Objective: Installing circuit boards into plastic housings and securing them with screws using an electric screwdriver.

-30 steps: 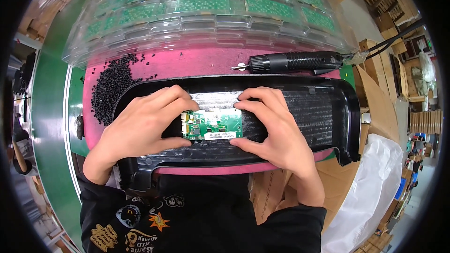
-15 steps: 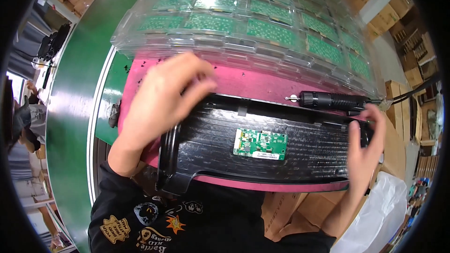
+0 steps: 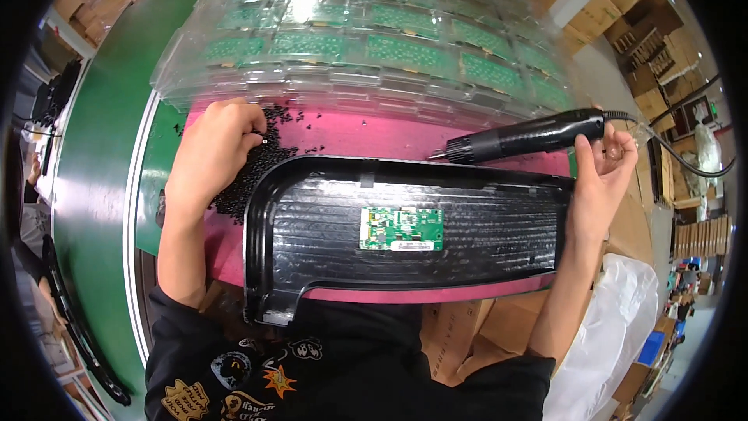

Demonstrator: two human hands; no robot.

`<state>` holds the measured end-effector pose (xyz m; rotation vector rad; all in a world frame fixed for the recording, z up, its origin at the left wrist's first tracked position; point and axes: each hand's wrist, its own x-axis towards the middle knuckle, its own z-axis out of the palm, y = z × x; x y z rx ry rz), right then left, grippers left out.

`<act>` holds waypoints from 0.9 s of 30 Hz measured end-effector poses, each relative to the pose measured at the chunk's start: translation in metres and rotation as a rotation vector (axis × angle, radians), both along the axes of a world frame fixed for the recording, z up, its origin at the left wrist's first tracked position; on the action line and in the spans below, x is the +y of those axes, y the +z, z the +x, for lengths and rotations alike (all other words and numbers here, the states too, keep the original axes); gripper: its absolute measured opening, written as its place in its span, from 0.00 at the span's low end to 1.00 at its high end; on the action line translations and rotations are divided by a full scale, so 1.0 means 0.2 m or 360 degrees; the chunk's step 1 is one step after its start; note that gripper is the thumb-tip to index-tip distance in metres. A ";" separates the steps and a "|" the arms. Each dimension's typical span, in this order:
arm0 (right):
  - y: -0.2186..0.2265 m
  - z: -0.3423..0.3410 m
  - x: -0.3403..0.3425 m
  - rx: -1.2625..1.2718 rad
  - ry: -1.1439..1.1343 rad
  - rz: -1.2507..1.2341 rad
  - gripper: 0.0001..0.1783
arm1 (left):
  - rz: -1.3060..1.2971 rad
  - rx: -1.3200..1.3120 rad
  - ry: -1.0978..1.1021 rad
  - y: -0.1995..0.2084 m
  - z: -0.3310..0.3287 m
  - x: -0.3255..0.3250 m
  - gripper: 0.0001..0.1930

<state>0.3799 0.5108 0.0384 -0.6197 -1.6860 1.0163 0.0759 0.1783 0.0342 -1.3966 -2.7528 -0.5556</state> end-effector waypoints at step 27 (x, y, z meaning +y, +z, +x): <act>0.30 -0.35 -0.88 0.1335 0.1390 -0.0147 0.20 | 0.0467 -0.2240 -0.0784 0.06 0.29 0.12 0.08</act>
